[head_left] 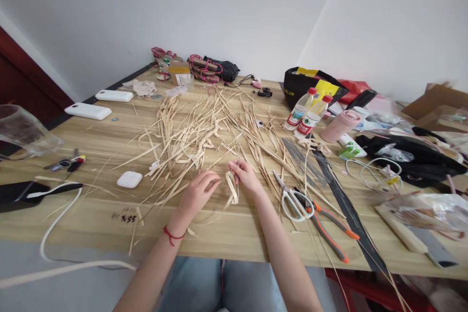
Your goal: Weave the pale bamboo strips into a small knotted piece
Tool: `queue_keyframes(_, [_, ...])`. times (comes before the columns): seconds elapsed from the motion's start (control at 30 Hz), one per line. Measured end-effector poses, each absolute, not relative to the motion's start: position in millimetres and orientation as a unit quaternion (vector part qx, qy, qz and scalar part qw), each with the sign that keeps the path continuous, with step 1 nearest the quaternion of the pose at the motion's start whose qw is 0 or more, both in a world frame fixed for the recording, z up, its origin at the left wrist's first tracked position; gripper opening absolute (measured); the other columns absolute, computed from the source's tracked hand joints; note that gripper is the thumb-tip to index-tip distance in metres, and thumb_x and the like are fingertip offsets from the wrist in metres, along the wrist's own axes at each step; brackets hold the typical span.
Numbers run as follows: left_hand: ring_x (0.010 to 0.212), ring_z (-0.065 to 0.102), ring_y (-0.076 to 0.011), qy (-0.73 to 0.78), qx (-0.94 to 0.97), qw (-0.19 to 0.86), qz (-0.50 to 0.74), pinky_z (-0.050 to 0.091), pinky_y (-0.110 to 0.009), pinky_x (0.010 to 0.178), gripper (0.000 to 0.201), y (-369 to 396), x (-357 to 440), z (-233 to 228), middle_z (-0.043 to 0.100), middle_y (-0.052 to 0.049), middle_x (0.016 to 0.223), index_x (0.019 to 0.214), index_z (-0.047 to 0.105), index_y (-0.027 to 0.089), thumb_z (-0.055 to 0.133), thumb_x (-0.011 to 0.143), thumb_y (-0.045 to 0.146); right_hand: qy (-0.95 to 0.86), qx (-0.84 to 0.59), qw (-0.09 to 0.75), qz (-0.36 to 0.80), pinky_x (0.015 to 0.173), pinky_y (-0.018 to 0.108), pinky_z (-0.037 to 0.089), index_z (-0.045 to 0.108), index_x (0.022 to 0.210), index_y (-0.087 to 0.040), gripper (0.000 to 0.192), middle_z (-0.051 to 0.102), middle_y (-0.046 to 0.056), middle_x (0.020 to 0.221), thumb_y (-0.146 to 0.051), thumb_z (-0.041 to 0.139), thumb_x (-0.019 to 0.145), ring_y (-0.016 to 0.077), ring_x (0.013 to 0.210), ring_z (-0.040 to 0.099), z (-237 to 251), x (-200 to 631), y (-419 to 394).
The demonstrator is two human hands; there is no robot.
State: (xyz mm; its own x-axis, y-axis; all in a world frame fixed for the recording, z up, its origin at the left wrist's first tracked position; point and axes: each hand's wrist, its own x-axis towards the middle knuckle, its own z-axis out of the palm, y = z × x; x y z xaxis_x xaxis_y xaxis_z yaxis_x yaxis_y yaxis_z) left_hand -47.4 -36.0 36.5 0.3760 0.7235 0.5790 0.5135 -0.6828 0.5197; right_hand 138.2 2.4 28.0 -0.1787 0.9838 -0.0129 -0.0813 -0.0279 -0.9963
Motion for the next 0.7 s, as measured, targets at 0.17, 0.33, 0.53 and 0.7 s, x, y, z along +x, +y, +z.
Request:
queue_keyframes(0.17, [0.102, 0.06, -0.0181, 0.366, 0.826, 0.12, 0.412, 0.049, -0.038, 0.093, 0.02, -39.9, -45.0, 39.5, 0.064, -0.007, 0.106, 0.104, 0.059, 0.02, 0.049, 0.087, 0.02, -0.539, -0.417, 0.447, 0.58, 0.035, 0.021, 0.03, 0.054, 0.074, -0.019, 0.032, 0.049, -0.007, 0.049, -0.05, 0.06, 0.076, 0.0069, 0.034, 0.041, 32.3, 132.6, -1.5])
queue_keyframes(0.33, [0.101, 0.061, -0.016, 0.331, 0.841, 0.072, 0.422, 0.05, -0.035, 0.092, 0.023, -41.0, -48.5, 33.8, 0.065, -0.005, 0.107, 0.105, 0.061, 0.021, 0.05, 0.086, 0.013, -0.55, -0.401, 0.428, 0.594, 0.035, 0.02, 0.031, 0.053, 0.075, -0.018, 0.033, 0.051, -0.007, 0.052, -0.051, 0.059, 0.076, 0.0065, 0.035, 0.042, 25.4, 126.3, -2.0])
queue_keyframes(0.53, [0.094, 0.063, -0.0153, 0.3, 0.848, 0.035, 0.435, 0.05, -0.035, 0.089, 0.021, -37.5, -48.8, 32.2, 0.069, -0.002, 0.098, 0.097, 0.063, 0.021, 0.057, 0.081, 0.01, -0.558, -0.4, 0.408, 0.602, 0.036, 0.02, 0.032, 0.054, 0.077, -0.017, 0.035, 0.051, -0.007, 0.052, -0.051, 0.059, 0.075, 0.0069, 0.036, 0.043, 17.3, 121.8, -1.2])
queue_keyframes(0.7, [0.087, 0.063, -0.0158, 0.303, 0.854, 0.048, 0.421, 0.049, -0.036, 0.085, 0.014, -37.2, -47.5, 32.4, 0.069, -0.002, 0.09, 0.09, 0.063, 0.02, 0.055, 0.082, 0.012, -0.559, -0.405, 0.403, 0.601, 0.035, 0.02, 0.032, 0.052, 0.076, -0.017, 0.036, 0.052, -0.007, 0.053, -0.052, 0.059, 0.075, 0.0063, 0.035, 0.043, 17.4, 121.0, -1.5])
